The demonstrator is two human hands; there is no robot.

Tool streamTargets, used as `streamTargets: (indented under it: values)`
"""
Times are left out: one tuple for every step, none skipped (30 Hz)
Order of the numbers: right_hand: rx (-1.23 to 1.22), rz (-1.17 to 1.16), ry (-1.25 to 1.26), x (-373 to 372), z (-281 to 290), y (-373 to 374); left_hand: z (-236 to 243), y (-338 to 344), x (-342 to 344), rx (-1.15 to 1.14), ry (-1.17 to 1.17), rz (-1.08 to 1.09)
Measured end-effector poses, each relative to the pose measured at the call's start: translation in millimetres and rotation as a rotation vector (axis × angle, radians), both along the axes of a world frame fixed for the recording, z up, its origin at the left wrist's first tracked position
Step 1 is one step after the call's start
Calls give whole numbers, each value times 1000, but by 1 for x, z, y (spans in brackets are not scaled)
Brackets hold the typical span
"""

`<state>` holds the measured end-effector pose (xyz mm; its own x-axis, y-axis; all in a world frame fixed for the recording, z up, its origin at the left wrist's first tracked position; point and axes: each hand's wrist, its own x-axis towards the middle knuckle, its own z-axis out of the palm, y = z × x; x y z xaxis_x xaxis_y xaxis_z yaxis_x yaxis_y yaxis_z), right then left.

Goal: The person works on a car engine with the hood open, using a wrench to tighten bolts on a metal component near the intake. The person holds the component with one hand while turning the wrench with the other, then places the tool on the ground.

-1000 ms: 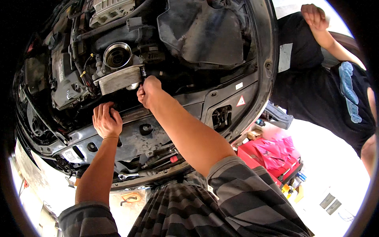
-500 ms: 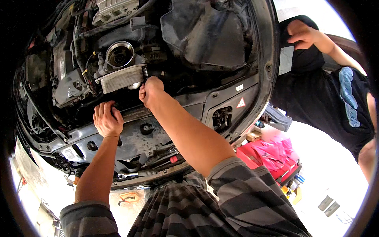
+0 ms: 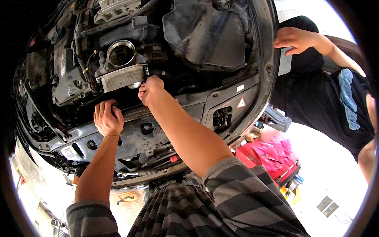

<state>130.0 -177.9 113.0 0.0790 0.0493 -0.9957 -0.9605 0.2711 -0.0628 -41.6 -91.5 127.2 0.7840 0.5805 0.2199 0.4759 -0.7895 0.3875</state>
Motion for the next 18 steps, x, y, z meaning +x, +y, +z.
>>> streamTargets:
  values:
    - [-23,26,-67,-5,3,4,0,1,0,3,-2,0]
    - [-45,53,-135,-11,6,6,0,1,-1,0,2,6]
    - [-100,151,-207,-15,10,7,0,0,-1,-4,5,12]
    - [-145,204,-278,-18,9,8,0,0,-1,-7,9,15]
    - [-190,257,-348,-20,8,10,1,0,0,-4,5,11]
    - [-235,310,-418,-22,7,11,2,1,1,-1,0,8]
    - [-238,344,-451,-23,9,11,1,1,0,1,-2,7]
    - [-231,274,-417,-24,11,12,1,1,-1,-2,1,10]
    - [-223,205,-383,-24,13,14,1,1,-2,-5,5,13]
    - [-216,133,-350,-24,16,15,1,1,-2,-8,6,15]
    - [-133,61,-219,-12,3,9,2,1,-1,-5,2,11]
    - [-48,-11,-88,-1,-8,2,3,1,1,-2,-2,7]
    - [-33,-3,-50,2,-4,1,2,0,1,-2,-2,8]
    - [-40,21,-76,1,-1,2,1,0,0,-7,-4,10]
    - [-46,44,-102,-2,3,1,0,-1,-1,-12,-6,11]
    - [-48,69,-128,-6,6,3,0,0,-2,-12,-6,13]
    - [-50,87,-184,-11,12,6,0,1,-2,-11,-6,15]
    - [-81,153,-267,-15,10,6,1,0,-2,-11,-5,17]
